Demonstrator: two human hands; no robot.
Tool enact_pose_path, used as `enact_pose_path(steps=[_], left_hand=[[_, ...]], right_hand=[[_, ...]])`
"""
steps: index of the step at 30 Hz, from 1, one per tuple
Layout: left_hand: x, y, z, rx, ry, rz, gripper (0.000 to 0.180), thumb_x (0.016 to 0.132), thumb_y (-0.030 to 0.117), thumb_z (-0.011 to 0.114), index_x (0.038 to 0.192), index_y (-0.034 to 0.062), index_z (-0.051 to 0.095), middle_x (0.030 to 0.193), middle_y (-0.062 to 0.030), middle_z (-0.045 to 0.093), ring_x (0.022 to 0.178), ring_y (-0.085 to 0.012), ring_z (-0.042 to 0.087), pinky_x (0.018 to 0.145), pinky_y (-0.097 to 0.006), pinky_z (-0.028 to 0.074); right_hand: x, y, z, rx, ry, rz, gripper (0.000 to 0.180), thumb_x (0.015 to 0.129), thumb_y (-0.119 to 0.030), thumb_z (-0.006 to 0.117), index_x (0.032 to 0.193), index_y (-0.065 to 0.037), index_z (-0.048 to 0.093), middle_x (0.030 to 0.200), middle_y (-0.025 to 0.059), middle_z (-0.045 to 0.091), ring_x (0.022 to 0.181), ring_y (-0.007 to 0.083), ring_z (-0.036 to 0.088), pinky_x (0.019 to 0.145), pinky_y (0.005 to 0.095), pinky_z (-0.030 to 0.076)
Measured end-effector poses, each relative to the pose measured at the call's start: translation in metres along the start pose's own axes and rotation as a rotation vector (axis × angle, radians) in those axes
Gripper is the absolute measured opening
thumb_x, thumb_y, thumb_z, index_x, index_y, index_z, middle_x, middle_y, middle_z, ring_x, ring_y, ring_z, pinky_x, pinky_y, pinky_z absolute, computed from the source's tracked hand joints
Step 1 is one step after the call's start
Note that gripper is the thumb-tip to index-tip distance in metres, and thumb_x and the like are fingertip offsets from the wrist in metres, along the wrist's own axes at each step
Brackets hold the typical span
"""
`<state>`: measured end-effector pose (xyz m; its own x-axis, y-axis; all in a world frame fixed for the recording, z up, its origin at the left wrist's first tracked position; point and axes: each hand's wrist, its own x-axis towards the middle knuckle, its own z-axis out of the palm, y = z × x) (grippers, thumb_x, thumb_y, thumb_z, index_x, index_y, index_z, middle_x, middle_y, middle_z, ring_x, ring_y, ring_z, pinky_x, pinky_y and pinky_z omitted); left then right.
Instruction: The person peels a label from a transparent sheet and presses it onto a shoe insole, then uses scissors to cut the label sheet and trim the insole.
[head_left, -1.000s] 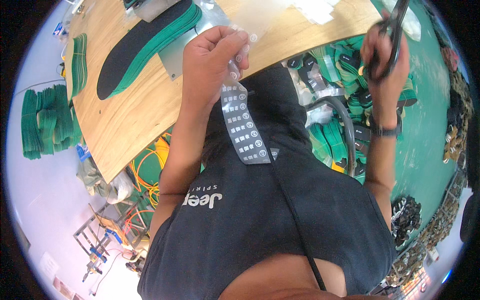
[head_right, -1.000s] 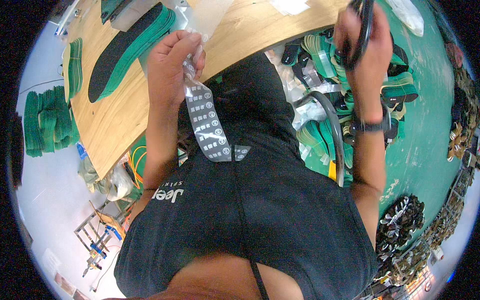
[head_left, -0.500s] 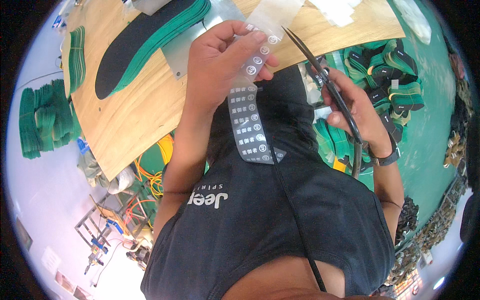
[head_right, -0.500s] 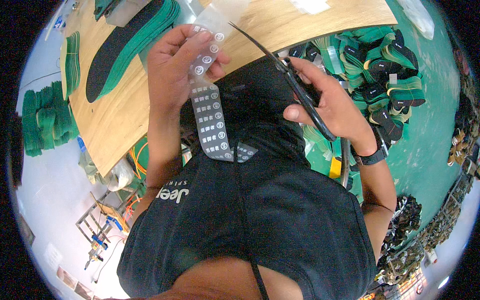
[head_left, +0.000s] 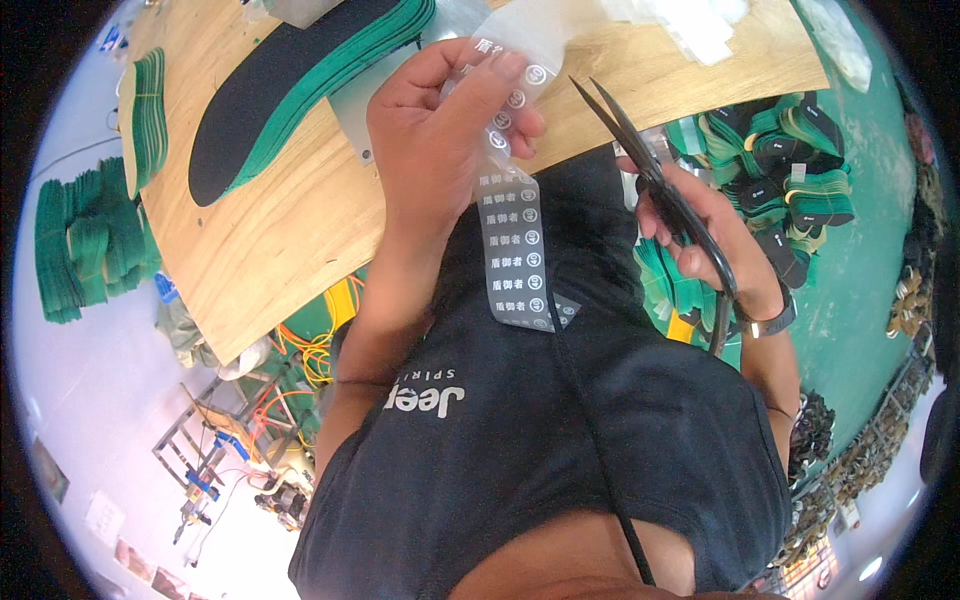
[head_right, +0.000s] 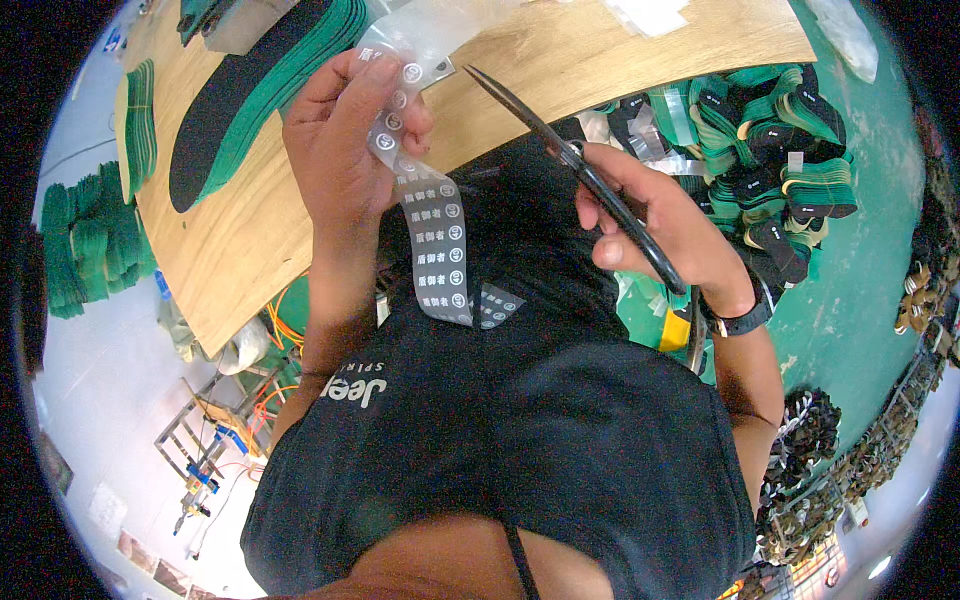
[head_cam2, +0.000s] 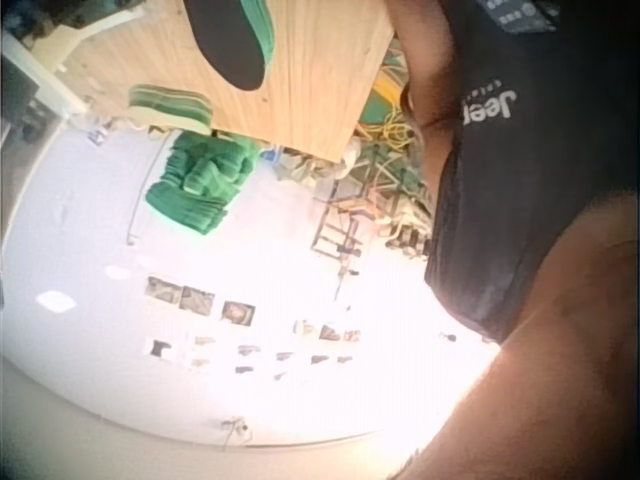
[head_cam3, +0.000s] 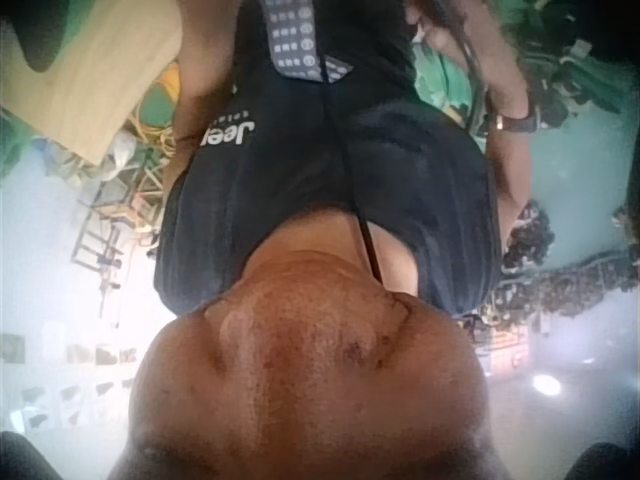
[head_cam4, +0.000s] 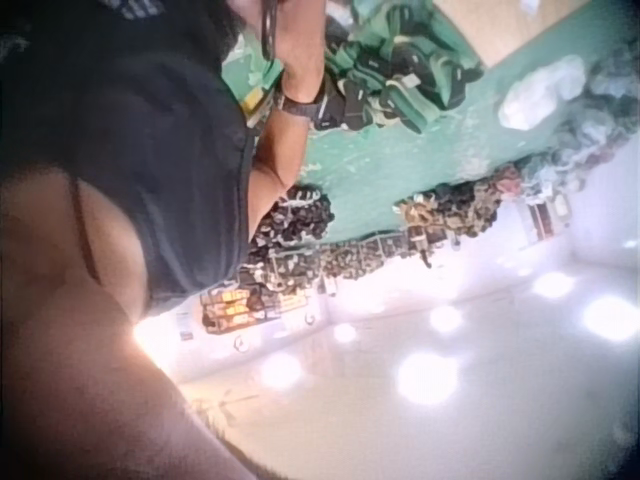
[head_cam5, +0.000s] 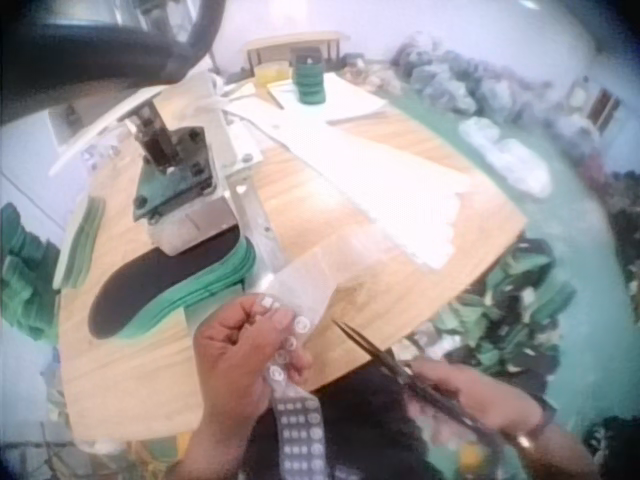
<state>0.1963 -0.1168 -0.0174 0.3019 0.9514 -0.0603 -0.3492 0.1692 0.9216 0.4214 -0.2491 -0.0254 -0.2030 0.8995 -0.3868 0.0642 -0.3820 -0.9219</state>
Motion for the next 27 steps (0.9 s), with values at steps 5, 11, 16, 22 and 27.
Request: enact_pose_path(steps=[5,11,16,22,27], left_hand=[[-0.002,-0.003,-0.001,0.02,-0.079,0.016,0.01,0.091,0.009,0.065,0.093,-0.001,0.064,0.066,-0.0093,0.064,0.05,-0.013,0.059,0.044,-0.023,0.046],[-0.008,-0.002,0.005,0.001,-0.1,-0.071,0.013,0.089,0.008,0.07,0.093,-0.0015,0.063,0.068,-0.0099,0.067,0.053,-0.0119,0.062,0.047,-0.022,0.049],[-0.009,-0.003,0.009,0.021,-0.081,-0.083,0.012,0.09,0.008,0.068,0.092,-0.0015,0.062,0.067,-0.009,0.066,0.053,-0.0117,0.062,0.047,-0.022,0.05],[-0.012,-0.003,0.011,0.058,-0.113,-0.065,0.01,0.09,0.007,0.067,0.091,-0.0014,0.061,0.068,-0.0084,0.066,0.055,-0.011,0.064,0.049,-0.022,0.051],[-0.016,-0.005,0.013,0.133,-0.099,-0.098,0.009,0.09,0.01,0.067,0.089,0.0031,0.061,0.064,-0.0082,0.064,0.049,-0.0119,0.059,0.044,-0.023,0.046]], right_hand=[[0.012,-0.002,-0.005,0.064,-0.169,-0.104,0.103,0.07,-0.049,0.085,0.145,0.003,0.037,0.095,0.0038,0.059,0.079,0.0103,0.05,0.072,0.0225,0.043],[0.017,-0.007,0.002,0.057,-0.132,-0.126,0.104,0.067,-0.047,0.088,0.144,0.002,0.038,0.094,0.0039,0.059,0.079,0.0103,0.05,0.069,0.0231,0.043],[0.014,-0.012,0.003,-0.048,-0.109,-0.096,0.102,0.066,-0.042,0.09,0.143,0.002,0.039,0.091,0.004,0.059,0.08,0.0105,0.052,0.068,0.0234,0.043],[0.01,-0.007,0.007,-0.18,0.031,-0.242,0.094,0.066,-0.037,0.09,0.137,0.005,0.045,0.084,0.0045,0.057,0.076,0.0103,0.052,0.066,0.0256,0.044],[0.004,-0.004,0.006,-0.286,0.061,-0.208,0.088,0.066,-0.038,0.09,0.131,0.006,0.05,0.079,0.007,0.057,0.07,0.0109,0.052,0.067,0.0269,0.045]])
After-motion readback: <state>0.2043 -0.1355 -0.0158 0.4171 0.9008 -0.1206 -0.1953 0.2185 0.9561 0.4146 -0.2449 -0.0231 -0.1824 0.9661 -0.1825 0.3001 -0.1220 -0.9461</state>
